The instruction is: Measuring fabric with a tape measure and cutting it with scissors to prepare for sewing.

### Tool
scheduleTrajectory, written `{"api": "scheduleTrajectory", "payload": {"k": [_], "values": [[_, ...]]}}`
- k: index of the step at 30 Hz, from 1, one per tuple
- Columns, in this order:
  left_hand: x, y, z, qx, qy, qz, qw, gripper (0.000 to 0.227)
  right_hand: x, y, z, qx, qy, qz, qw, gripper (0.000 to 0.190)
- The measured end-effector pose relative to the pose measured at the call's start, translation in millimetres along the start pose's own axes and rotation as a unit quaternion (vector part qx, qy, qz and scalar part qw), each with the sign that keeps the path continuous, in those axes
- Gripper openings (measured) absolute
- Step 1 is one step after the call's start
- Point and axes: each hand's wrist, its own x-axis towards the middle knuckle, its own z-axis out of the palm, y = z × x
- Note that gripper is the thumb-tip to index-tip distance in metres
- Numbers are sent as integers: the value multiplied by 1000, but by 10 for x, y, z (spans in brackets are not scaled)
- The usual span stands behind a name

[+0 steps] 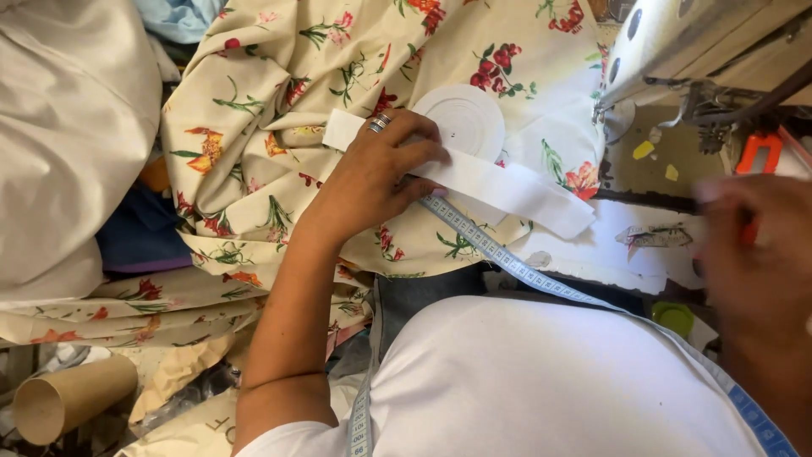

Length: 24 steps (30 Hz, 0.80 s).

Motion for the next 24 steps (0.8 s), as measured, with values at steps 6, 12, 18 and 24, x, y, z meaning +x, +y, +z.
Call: {"api": "scheduleTrajectory", "payload": {"k": [6, 12, 18, 24], "values": [[-220, 29, -277, -116, 145, -30, 982, 7, 454, -691, 175, 70, -50, -148, 985, 16], [-547, -149, -6, 105, 388, -169, 900, 9, 918, -1294, 644, 50, -210, -173, 961, 89], [-629, -450, 330, 94, 351, -195, 911, 17, 1307, -1659, 1129, -82, -387, -90, 914, 119], [-673, -510, 339, 51, 352, -219, 909, 18, 1266, -1608, 1198, 2, -335, -78, 939, 116]]}}
